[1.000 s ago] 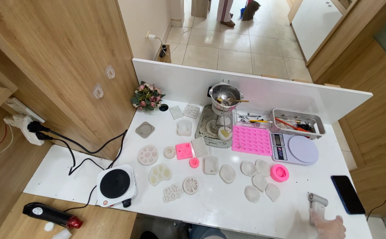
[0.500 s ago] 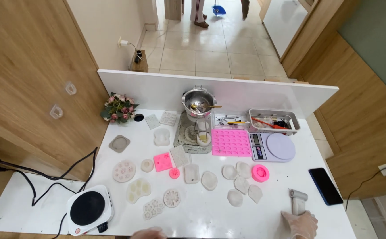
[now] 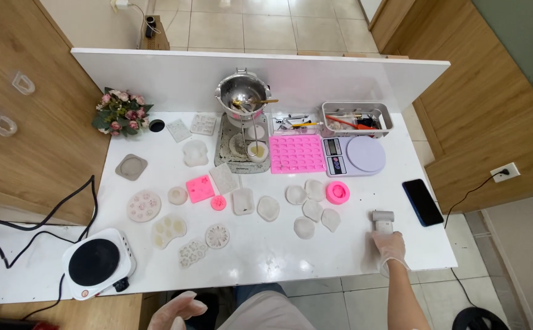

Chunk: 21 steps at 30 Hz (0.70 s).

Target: Measure the temperature of candle molds and wax using an infrared thermometer.

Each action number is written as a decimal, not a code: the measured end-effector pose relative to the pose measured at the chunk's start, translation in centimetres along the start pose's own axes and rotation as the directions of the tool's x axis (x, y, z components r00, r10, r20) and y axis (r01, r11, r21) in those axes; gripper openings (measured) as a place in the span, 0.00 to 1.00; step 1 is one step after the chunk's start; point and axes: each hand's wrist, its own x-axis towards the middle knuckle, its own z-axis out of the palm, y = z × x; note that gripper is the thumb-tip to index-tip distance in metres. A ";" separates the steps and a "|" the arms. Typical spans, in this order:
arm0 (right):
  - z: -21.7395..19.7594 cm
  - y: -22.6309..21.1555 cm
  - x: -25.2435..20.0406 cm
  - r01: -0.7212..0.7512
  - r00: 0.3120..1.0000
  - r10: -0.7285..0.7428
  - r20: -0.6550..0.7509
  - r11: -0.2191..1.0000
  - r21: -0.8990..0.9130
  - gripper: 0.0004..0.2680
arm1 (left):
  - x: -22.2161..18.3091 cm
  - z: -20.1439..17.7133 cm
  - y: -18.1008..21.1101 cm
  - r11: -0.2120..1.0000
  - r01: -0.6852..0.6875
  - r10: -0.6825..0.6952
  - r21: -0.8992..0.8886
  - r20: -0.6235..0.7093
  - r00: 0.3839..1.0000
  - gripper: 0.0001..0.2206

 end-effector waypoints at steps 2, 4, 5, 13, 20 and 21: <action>-1.0 -1.3 -3.1 0.013 1.000 -0.013 -0.007 0.999 0.035 0.23 | 0.8 1.8 0.8 0.987 -0.053 0.060 -0.152 0.043 0.997 0.24; -2.2 -3.0 -7.3 0.022 1.000 -0.021 -0.010 0.997 0.072 0.22 | 1.8 5.0 4.8 0.950 -0.094 0.123 -0.298 0.079 0.989 0.26; -2.9 -3.9 -9.8 0.103 0.995 -0.100 -0.025 0.978 0.182 0.21 | 2.1 7.4 8.1 0.991 -0.016 0.025 0.132 -0.067 0.997 0.17; -1.7 -13.1 -26.0 0.235 0.847 -0.495 0.193 0.675 0.699 0.25 | 4.1 11.8 16.9 0.856 0.502 -0.443 0.125 -0.324 0.836 0.14; 2.3 -21.0 -36.0 -0.061 0.572 -0.712 0.407 0.458 0.887 0.11 | 1.9 11.0 18.4 0.902 0.431 -0.409 -0.007 -0.333 0.850 0.15; 3.4 -21.8 -36.4 -0.080 0.547 -0.732 0.405 0.436 0.896 0.10 | 1.6 10.7 18.1 0.897 0.438 -0.427 -0.050 -0.348 0.835 0.16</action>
